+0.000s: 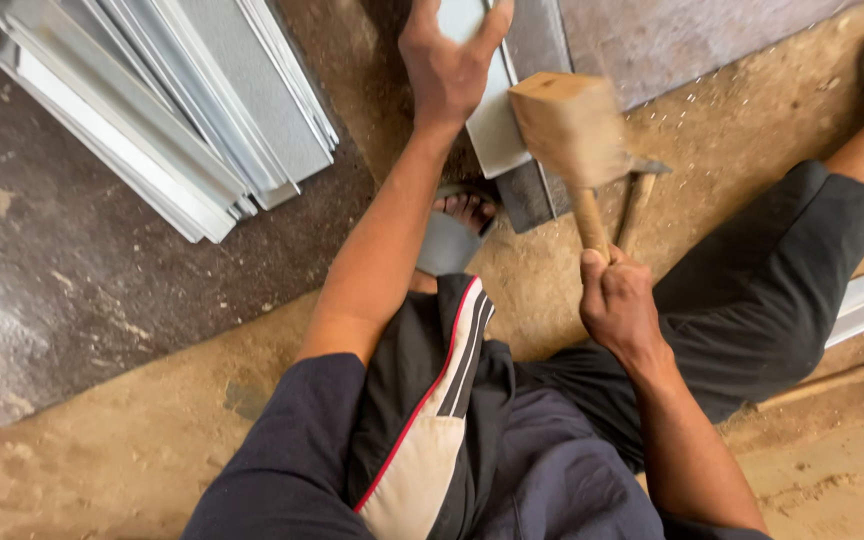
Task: The person sits on the floor and repeatedly straightens metal channels by placing them on a metal bar and striking them with a wooden mallet. The person handles the channels one at a time, aligning them and hammering along their length to flatten bends.
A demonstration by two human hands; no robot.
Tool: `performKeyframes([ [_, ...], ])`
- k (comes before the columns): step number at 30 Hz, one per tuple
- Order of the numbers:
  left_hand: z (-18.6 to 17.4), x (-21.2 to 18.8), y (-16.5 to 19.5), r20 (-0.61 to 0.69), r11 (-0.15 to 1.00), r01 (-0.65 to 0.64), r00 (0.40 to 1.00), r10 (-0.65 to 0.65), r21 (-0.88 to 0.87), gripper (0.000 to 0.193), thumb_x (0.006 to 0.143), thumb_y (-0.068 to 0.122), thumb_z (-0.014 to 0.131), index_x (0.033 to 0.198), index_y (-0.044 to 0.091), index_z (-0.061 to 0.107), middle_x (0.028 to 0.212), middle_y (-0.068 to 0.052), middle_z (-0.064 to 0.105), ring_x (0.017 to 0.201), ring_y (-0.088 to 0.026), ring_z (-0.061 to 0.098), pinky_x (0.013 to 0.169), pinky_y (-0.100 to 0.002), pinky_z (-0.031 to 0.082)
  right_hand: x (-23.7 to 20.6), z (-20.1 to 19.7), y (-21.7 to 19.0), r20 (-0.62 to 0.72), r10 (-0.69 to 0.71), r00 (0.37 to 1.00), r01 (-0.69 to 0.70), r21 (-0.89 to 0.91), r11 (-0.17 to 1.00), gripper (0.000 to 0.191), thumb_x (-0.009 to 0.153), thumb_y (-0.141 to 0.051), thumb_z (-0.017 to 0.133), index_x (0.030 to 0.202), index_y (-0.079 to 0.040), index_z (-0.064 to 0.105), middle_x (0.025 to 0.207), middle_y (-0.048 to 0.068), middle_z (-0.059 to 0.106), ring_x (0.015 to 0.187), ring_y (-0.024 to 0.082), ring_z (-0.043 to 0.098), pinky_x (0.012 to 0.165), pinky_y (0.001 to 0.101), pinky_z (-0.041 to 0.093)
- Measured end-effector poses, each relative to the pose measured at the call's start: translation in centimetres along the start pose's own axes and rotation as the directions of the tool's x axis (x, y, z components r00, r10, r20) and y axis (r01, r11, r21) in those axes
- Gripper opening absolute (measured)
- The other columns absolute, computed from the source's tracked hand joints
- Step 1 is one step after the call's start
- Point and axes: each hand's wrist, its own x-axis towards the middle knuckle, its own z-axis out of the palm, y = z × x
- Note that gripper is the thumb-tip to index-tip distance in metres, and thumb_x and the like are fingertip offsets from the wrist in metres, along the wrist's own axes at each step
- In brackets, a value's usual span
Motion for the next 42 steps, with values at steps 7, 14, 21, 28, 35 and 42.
performKeyframes([
  [7, -0.8, -3.0, 0.5, 0.011, 0.966, -0.052, 0.999, 0.051, 0.252, 0.07, 0.097, 0.043, 0.072, 0.145, 0.001, 0.042, 0.144, -0.02, 0.053, 0.136, -0.041, 0.055, 0.119, -0.053, 0.041, 1.1, -0.8, 0.2, 0.043, 0.226, 0.973, -0.228, 0.044, 0.973, 0.048, 0.111, -0.023, 0.047, 0.073, 0.004, 0.058, 0.058, 0.015, 0.055, 0.046, 0.019, 0.054, 0.048, 0.0369, 0.043],
  [14, -4.0, 7.9, -4.8, 0.132, 0.863, 0.159, 0.959, -0.25, 0.48, 0.027, 0.113, 0.042, 0.059, 0.117, 0.021, 0.074, 0.084, -0.014, 0.075, 0.07, -0.021, 0.067, 0.069, -0.043, 0.055, 1.1, 0.2, -2.3, -0.043, 0.091, 0.995, -0.077, 0.246, 0.966, 0.04, 0.11, -0.021, 0.043, 0.08, 0.001, 0.057, 0.058, 0.012, 0.053, 0.049, 0.02, 0.052, 0.047, 0.0348, 0.041],
  [21, -4.4, 7.8, -1.6, 0.189, 0.963, -0.121, 0.979, 0.076, 0.24, 0.028, 0.109, 0.03, 0.056, 0.132, 0.018, 0.067, 0.087, -0.008, 0.08, 0.056, -0.018, 0.07, 0.056, -0.035, 0.056, 4.4, 1.3, -3.6, -0.011, -0.07, 0.997, 0.071, 0.038, 0.997, 0.035, 0.107, -0.015, 0.047, 0.078, 0.004, 0.055, 0.065, 0.014, 0.05, 0.051, 0.022, 0.051, 0.049, 0.0395, 0.039],
  [28, -4.6, 8.5, -0.5, 0.207, 0.937, -0.195, 0.969, 0.137, 0.289, 0.027, 0.11, 0.027, 0.059, 0.133, 0.017, 0.068, 0.091, -0.011, 0.077, 0.064, -0.02, 0.072, 0.064, -0.037, 0.057, 8.1, 1.3, -4.3, -0.033, -0.105, 0.994, 0.107, 0.073, 0.992, 0.048, 0.11, -0.016, 0.042, 0.065, 0.0, 0.049, 0.059, 0.009, 0.05, 0.045, 0.017, 0.048, 0.044, 0.0358, 0.036],
  [35, -4.4, 8.4, 0.5, 0.263, 0.878, 0.042, 0.946, -0.189, 0.477, 0.03, 0.106, 0.026, 0.058, 0.133, 0.019, 0.069, 0.07, -0.016, 0.075, 0.05, -0.026, 0.065, 0.06, -0.038, 0.055, 11.0, 1.8, -3.4, -0.056, -0.163, 0.985, 0.171, 0.214, 0.962, 0.055, 0.116, -0.018, 0.037, 0.061, -0.011, 0.039, 0.052, -0.001, 0.043, 0.041, 0.007, 0.041, 0.037, 0.0271, 0.029],
  [42, -4.1, 8.5, 0.1, 0.2, 0.908, -0.191, 0.972, 0.123, 0.372, 0.025, 0.107, 0.024, 0.059, 0.13, 0.016, 0.067, 0.083, -0.013, 0.075, 0.066, -0.026, 0.074, 0.071, -0.039, 0.059, 12.5, 2.5, -2.0, -0.076, -0.234, 0.969, 0.241, 0.094, 0.966, 0.055, 0.116, -0.02, 0.039, 0.062, -0.008, 0.042, 0.059, -0.001, 0.043, 0.044, 0.009, 0.038, 0.037, 0.0284, 0.028],
])
